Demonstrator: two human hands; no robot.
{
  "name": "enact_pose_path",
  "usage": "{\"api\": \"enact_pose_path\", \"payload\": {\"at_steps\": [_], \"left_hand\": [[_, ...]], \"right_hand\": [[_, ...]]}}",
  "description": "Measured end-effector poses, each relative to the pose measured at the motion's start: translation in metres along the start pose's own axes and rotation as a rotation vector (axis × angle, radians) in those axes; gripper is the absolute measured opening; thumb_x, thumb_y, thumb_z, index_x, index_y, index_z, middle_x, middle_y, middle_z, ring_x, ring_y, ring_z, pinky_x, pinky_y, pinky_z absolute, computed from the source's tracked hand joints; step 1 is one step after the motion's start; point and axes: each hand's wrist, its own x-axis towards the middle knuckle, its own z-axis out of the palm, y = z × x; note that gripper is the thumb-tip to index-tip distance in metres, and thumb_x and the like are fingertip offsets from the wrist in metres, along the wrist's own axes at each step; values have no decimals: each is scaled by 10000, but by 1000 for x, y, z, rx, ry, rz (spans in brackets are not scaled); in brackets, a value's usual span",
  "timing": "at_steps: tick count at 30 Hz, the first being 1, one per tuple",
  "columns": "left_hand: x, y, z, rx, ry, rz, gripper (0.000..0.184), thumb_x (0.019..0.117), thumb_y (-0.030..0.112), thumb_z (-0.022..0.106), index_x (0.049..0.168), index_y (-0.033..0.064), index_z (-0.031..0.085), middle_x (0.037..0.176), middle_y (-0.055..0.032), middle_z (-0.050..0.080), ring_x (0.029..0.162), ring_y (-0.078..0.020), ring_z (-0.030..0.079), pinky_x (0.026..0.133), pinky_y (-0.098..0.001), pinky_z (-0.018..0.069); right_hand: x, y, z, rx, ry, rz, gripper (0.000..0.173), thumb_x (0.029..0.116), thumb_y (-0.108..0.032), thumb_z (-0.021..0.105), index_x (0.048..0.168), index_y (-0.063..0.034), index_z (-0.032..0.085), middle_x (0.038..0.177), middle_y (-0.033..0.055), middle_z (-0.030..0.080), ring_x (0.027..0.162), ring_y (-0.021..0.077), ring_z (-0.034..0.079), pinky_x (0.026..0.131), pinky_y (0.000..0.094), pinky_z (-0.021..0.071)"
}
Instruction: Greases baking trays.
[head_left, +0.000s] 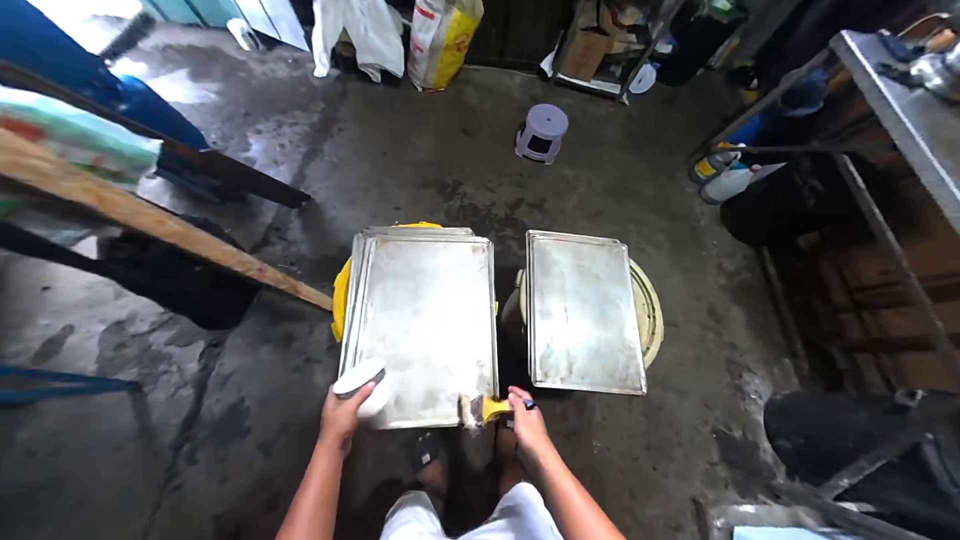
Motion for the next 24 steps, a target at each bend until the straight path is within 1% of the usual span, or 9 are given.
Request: {"api": "enact_pose_path", "payload": {"at_steps": [3,6,8,12,15,18,20,22,24], "left_hand": [[-5,10,-5,399,-135,357,1107,577,409,936,1470,-41,461,1575,-273,380,1459,-415,370,1203,-563,303],[-34,30,16,484,-425,501,1092,600,403,955,1484,16,444,1428,-202,565,1330,-296,557,1136,-491,458],[-52,42,43,538,-590,533,1079,625,388,950,1500,23,435,1430,-203,566,1336,-315,550,1143,-506,441],[-85,59,108,522,-810,732,995,667,405,921,1485,47,481,1442,-155,570,1369,-287,517,1179,-456,404],[-103,67,155,496,-956,828,872,678,375,914,1402,46,556,1397,-141,600,1347,-264,536,1164,-431,425],[-98,52,194,555,-1000,797,902,645,365,928,1405,55,552,1413,-139,585,1360,-268,518,1179,-426,403],[-91,33,220,705,-1031,723,959,627,324,933,1446,56,512,1478,-148,534,1403,-300,474,1198,-445,368],[-87,17,247,923,-1110,610,996,640,276,933,1492,64,460,1609,-133,392,1453,-341,409,1184,-486,371],[-90,0,275,1155,-1184,521,982,670,265,919,1515,104,446,1701,-64,231,1456,-371,400,1092,-549,453]], "right_hand": [[-20,-35,-18,1,35,-294,377,1044,-207,478,1195,81,669,1253,185,681,1148,197,653,982,369,538],[-44,-78,-48,27,-137,-611,379,1039,-248,480,1107,18,741,1188,107,729,1049,130,695,846,286,595],[-63,-107,-57,-90,-225,-700,348,1034,-217,495,1156,2,736,1159,86,738,1006,120,706,851,302,608],[-73,-118,-57,-362,-347,-670,223,1003,-181,628,1110,-28,749,1120,80,733,1050,104,685,968,297,562],[-57,-89,-65,-247,-336,-591,168,977,-154,674,1040,-20,753,1032,67,741,968,86,688,915,282,567],[-43,-70,-106,182,-173,-342,191,993,-146,591,977,3,710,845,58,739,701,135,706,674,313,623],[-28,-58,-150,322,70,-270,211,1005,-150,559,998,18,686,829,82,731,656,159,693,631,324,615],[3,-39,-193,183,336,-341,205,1012,-102,557,1041,36,706,910,93,740,724,135,711,688,294,629],[41,-17,-214,-226,511,-291,253,1009,-139,586,1139,26,728,1091,153,720,954,190,709,889,337,594]]}}
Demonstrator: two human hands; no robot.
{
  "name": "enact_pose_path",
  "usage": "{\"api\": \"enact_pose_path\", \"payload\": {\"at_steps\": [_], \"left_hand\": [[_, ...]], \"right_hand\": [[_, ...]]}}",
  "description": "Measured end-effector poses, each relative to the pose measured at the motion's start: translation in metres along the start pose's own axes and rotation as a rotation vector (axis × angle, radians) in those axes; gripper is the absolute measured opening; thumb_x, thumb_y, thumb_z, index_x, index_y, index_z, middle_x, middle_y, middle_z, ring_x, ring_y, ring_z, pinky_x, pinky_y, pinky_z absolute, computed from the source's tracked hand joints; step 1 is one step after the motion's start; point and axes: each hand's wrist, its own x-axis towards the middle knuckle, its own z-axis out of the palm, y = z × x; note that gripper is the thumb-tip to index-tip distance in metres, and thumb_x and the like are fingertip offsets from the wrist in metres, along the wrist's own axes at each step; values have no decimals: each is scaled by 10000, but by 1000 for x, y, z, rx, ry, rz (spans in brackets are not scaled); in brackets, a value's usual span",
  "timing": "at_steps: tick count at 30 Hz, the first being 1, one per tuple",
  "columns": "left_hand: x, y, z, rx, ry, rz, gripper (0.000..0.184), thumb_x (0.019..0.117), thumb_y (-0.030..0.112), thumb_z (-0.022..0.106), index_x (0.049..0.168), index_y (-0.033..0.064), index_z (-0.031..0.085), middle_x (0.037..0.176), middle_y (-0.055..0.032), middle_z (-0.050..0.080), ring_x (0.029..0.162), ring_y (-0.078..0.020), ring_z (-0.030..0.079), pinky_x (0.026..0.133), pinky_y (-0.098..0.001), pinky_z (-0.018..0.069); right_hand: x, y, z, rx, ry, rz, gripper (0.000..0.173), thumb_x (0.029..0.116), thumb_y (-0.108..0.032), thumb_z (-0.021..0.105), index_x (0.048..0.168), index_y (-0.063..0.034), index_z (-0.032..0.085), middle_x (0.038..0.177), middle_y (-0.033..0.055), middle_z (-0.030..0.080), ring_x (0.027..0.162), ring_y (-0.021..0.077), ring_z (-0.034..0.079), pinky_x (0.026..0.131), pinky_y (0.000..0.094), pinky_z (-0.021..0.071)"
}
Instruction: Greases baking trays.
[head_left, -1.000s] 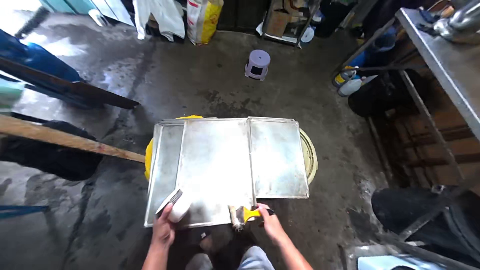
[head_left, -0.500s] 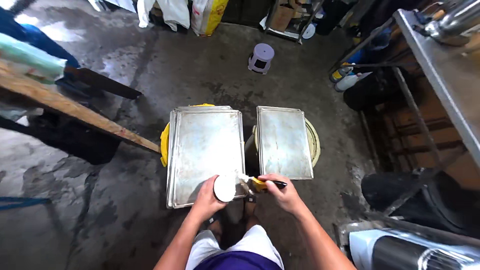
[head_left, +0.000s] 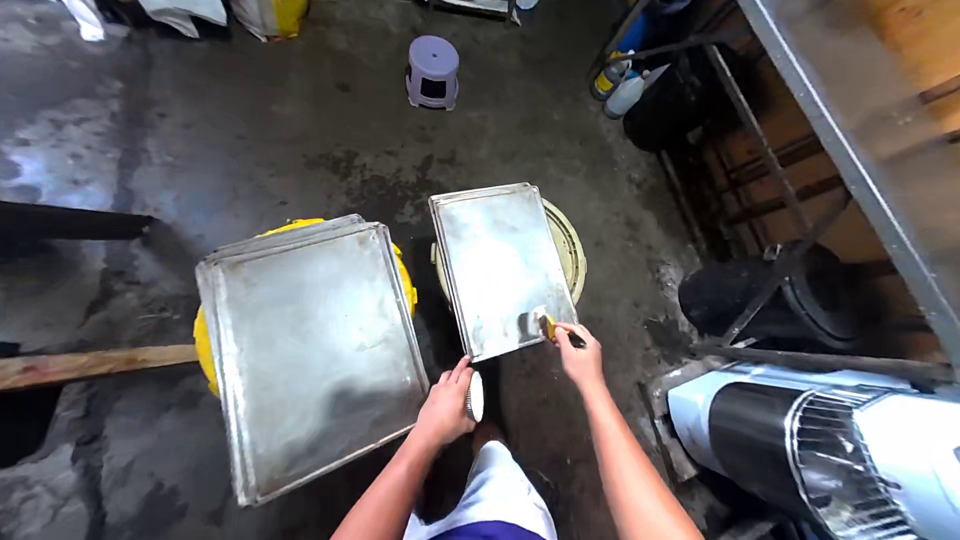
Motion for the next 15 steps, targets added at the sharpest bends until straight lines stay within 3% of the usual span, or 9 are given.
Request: {"api": "enact_pose_path", "payload": {"at_steps": [2,4,5,8,11,13,15], "left_hand": [[28,5,19,107,-112,-82,941,688,245,895,1512,136,453,1726,-16,148,1442,-390,405,1008,-594,493],[51,10,32,183,-179,-172,900,713,233,871,1506,137,458,1729,-8,131,1432,-402,410,983,-615,496],[60,14,33,205,-206,-223,882,723,211,863,1504,125,461,1729,-11,132,1429,-417,409,982,-630,490],[67,23,33,240,-268,-305,838,738,193,848,1485,108,477,1730,-3,124,1425,-429,412,979,-650,484],[72,23,26,232,-294,-338,842,734,206,857,1483,125,479,1732,44,111,1440,-413,398,978,-641,486],[73,25,27,225,-295,-353,850,734,212,854,1491,123,478,1731,48,120,1439,-410,403,974,-637,495],[74,27,29,214,-286,-366,849,725,210,860,1482,118,487,1729,36,136,1426,-414,421,962,-633,505]], "right_hand": [[13,16,37,-354,-180,71,337,1036,-227,549,1255,-23,705,1272,203,664,1198,299,642,1067,443,508],[1,24,88,-443,-462,14,343,1029,-252,537,1275,-78,701,1327,174,639,1226,288,634,1067,437,514],[-3,30,101,-344,-516,-67,313,1016,-225,560,1240,-77,720,1288,159,662,1184,257,657,1041,408,532],[22,67,57,30,-330,-48,254,992,-126,599,1166,-9,741,1169,136,736,1104,183,700,1017,356,560],[79,85,4,-224,-42,45,268,1011,-133,598,1186,25,726,1163,209,712,1093,284,692,1000,425,547],[79,47,35,-470,-228,151,303,1027,-190,553,1225,-21,708,1288,217,649,1219,328,633,1062,469,511],[55,15,98,-427,-487,43,251,978,-172,587,1151,-51,723,1267,184,652,1192,293,643,1026,438,538]]}}
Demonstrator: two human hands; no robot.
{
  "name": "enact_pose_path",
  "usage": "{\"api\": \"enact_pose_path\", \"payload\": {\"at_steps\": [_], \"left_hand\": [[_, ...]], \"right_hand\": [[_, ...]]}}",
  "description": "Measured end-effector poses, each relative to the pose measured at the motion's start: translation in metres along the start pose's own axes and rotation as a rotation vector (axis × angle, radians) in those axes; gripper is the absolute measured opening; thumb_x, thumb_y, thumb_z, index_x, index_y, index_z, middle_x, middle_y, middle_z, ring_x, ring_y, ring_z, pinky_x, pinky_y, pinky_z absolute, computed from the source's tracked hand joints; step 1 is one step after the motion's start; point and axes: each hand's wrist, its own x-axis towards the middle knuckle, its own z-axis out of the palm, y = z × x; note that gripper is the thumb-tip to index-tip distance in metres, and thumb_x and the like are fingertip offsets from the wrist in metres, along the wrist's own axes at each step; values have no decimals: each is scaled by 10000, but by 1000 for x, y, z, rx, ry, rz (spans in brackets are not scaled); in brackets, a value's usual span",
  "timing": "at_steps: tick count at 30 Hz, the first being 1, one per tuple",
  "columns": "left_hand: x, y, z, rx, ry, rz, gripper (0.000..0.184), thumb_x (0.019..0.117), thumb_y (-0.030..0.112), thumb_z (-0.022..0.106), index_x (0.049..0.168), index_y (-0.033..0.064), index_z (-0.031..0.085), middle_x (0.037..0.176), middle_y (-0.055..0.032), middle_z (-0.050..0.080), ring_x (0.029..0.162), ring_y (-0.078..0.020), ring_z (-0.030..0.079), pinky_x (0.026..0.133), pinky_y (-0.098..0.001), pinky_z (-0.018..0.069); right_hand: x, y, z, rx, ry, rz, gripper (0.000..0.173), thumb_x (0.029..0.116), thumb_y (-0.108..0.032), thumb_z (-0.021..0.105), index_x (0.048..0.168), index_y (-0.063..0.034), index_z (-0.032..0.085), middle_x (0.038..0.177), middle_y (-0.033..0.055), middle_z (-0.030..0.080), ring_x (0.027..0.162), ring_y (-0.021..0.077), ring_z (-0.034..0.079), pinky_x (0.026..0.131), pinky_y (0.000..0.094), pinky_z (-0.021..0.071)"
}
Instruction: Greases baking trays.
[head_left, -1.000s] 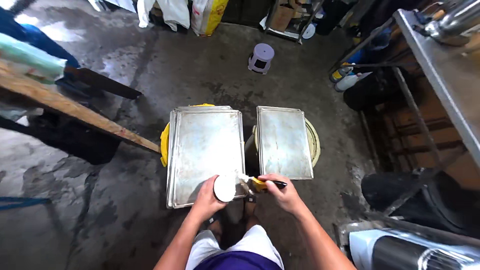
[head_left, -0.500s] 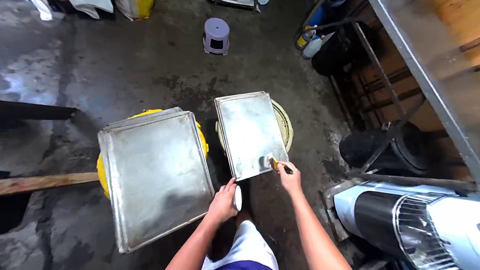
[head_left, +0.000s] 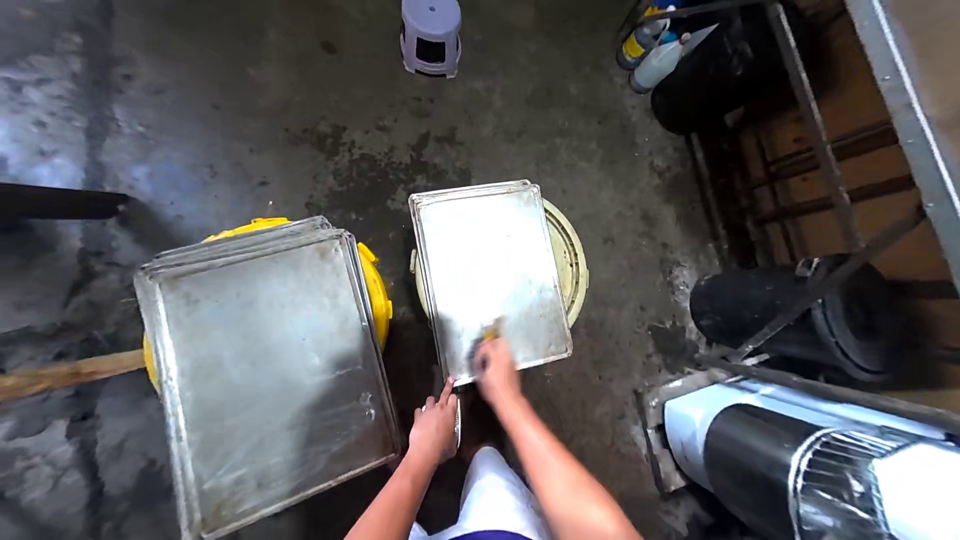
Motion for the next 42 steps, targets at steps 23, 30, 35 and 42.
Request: {"api": "enact_pose_path", "payload": {"at_steps": [23,30,35,42], "left_hand": [[9,-1,-9,-99,-52,-46,887,675,208,886,1473,171,502,1721,103,152,1402,-399,448,955,-623,509],[8,-2,-6,-133,-47,-44,890,679,227,883,1477,178,493,1720,113,146,1404,-387,450,958,-611,513],[6,0,-15,-108,-71,-43,909,686,253,887,1495,181,480,1725,115,120,1421,-392,428,962,-616,508],[1,-16,-15,-300,84,64,1101,622,548,886,1553,174,433,1636,13,389,1444,-319,427,1184,-607,297]], "right_hand": [[179,-119,-58,35,-17,-246,283,1024,-197,542,1196,-73,731,1197,151,708,1144,255,678,998,429,553],[226,-79,-148,-213,115,-13,301,1002,-221,577,1241,-75,686,1347,236,611,1209,399,628,986,602,532],[136,-47,-69,185,-21,-274,305,1030,-224,554,1213,-63,736,1216,130,725,1136,202,691,1029,396,550],[74,132,-174,1108,335,506,464,1120,-320,318,1158,-6,657,931,126,702,749,214,641,656,383,533]]}}
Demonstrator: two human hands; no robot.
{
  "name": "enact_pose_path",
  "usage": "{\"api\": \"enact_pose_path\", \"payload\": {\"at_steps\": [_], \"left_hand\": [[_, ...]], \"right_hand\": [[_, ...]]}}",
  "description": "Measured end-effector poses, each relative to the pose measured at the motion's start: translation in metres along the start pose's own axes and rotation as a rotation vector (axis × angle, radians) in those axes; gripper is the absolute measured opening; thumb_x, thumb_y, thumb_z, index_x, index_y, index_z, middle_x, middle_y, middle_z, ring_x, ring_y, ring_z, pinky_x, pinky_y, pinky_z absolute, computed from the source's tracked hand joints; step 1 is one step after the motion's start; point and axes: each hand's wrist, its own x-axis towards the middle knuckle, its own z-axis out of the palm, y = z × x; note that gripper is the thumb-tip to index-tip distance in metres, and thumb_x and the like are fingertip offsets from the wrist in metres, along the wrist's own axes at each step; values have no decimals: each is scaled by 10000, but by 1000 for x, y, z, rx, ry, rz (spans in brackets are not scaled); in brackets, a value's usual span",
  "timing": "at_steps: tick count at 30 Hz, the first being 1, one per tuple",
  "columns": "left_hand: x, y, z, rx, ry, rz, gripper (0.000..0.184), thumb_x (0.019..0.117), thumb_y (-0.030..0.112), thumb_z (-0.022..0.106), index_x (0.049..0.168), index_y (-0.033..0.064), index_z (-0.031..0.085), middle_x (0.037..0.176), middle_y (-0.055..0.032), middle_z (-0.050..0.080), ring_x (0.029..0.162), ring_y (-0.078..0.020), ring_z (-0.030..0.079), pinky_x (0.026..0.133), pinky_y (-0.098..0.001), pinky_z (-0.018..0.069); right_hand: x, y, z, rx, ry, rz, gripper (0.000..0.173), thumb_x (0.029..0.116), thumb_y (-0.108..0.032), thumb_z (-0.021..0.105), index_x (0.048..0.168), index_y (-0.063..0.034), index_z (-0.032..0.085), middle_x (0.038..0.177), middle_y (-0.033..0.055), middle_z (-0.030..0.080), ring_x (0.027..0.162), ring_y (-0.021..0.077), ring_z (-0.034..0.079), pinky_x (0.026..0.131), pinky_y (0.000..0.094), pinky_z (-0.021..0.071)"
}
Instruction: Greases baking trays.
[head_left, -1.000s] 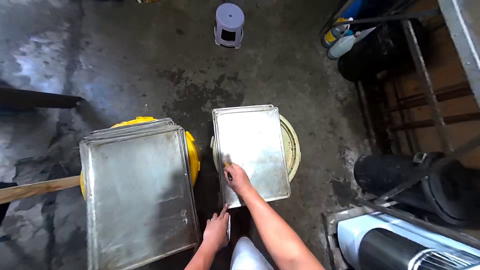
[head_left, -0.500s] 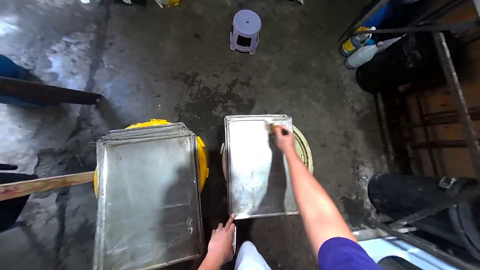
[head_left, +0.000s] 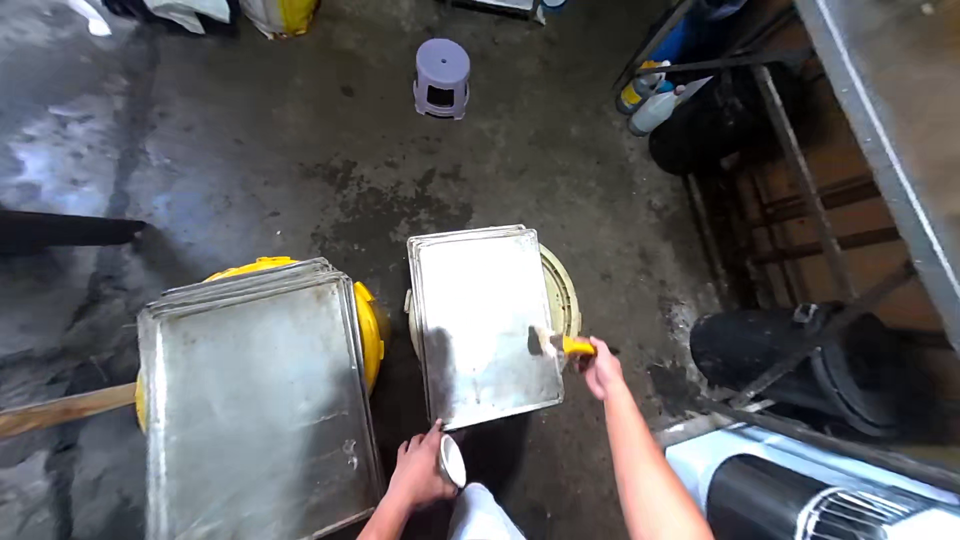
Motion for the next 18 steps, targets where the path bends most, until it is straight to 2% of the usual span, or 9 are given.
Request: {"api": "enact_pose_path", "payload": {"at_steps": [1,2,3,5,7,9,11,14,18], "left_hand": [[1,-5,2,-188,114,48,1141,586,546,907,1539,119,449,1525,-86,522,1400,-322,481,1185,-572,335],[4,-8,3,-383,249,80,1088,565,514,928,1472,81,513,1412,-146,603,1336,-306,549,1157,-529,414],[9,-8,2,-577,348,91,1047,580,441,944,1445,39,513,1385,-187,599,1315,-294,560,1143,-485,441],[22,-5,-3,-917,459,74,1015,625,275,943,1463,1,440,1390,-192,577,1282,-250,580,1098,-422,490],[31,3,-9,-1181,497,64,906,695,139,905,1444,0,416,1301,-173,643,1172,-220,663,1008,-403,572],[33,9,-14,-1266,507,50,855,743,113,876,1446,-4,403,1272,-177,654,1141,-223,674,987,-403,578],[29,18,-19,-1294,515,32,808,780,99,849,1446,-11,404,1274,-190,647,1141,-236,667,983,-408,569],[24,22,-17,-1295,516,26,772,806,108,832,1444,-10,413,1276,-192,647,1142,-243,664,978,-418,565],[24,18,-17,-1270,476,53,801,783,122,856,1443,1,419,1276,-184,650,1149,-237,664,987,-418,564]], "right_hand": [[-11,24,-18,58,3,69,484,1103,-347,280,1116,-29,645,964,123,705,791,229,639,666,406,518],[-19,50,-31,83,16,122,505,1091,-367,257,1070,-48,649,965,116,711,800,235,639,664,421,509],[-26,74,-38,88,27,160,523,1088,-381,244,1027,-63,655,931,104,699,774,231,619,648,421,491],[-34,105,-41,139,9,227,533,1093,-393,232,1024,-66,647,897,110,667,769,244,605,668,431,494],[-35,111,-36,171,2,259,528,1096,-395,234,1055,-62,642,889,125,662,761,252,621,671,426,520],[-37,109,-35,147,9,278,526,1102,-397,242,1104,-58,644,948,137,668,792,256,620,689,422,511],[-38,105,-33,136,12,265,500,1108,-373,262,1097,-54,646,983,140,668,827,260,614,729,436,505],[-41,104,-23,125,40,229,459,1110,-331,302,1031,-40,647,907,116,654,744,220,586,682,397,498],[-43,108,-15,107,95,234,421,1105,-348,351,1048,-15,602,809,101,584,674,196,550,638,370,490]]}}
